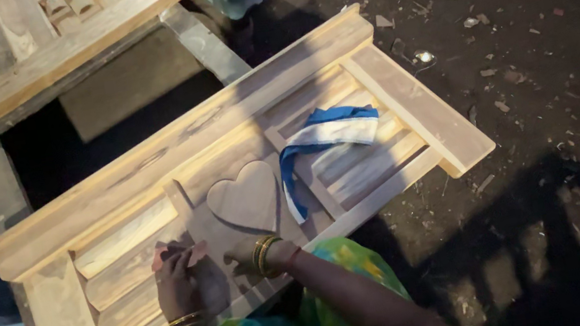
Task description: The person sits on the ground and sands a wooden frame with a heart-shaped cutout using a sanding block. They move the block across the slats and edges of the frame, occasionally adjusting their grip and position.
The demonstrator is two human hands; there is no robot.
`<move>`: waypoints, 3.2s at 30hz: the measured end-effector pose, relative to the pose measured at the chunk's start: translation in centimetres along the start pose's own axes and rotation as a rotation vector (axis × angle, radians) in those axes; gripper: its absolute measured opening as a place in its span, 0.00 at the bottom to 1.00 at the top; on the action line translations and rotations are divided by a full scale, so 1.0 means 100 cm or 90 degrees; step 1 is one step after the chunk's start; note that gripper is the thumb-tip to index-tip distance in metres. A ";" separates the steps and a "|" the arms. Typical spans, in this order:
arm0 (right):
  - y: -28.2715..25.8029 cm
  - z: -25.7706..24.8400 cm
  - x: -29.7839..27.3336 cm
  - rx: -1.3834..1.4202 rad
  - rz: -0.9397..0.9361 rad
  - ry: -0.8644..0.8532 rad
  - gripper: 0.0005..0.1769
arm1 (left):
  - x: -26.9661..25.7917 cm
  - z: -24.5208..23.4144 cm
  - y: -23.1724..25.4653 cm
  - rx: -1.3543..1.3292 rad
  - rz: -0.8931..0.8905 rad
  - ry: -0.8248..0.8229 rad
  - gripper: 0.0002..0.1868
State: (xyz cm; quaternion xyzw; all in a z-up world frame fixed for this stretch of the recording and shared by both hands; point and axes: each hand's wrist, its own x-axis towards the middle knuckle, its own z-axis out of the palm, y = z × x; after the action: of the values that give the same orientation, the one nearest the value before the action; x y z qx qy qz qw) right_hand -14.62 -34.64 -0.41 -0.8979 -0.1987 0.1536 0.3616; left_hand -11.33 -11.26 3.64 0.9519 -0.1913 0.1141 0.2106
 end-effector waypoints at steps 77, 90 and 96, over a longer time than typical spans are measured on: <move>0.005 0.012 0.011 0.032 0.020 -0.020 0.25 | -0.007 0.019 0.004 -0.047 -0.026 0.064 0.20; -0.011 -0.007 -0.002 0.028 0.021 -0.023 0.25 | -0.009 0.021 0.018 -0.019 -0.015 0.051 0.18; -0.013 -0.010 -0.007 0.141 0.151 -0.088 0.26 | -0.001 0.023 0.023 0.017 -0.094 0.043 0.23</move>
State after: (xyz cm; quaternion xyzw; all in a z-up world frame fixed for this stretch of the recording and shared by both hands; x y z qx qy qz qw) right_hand -15.11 -34.71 1.33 -0.8571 -0.0978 0.2775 0.4228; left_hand -12.05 -14.21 2.45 0.9617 -0.1118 0.1332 0.2120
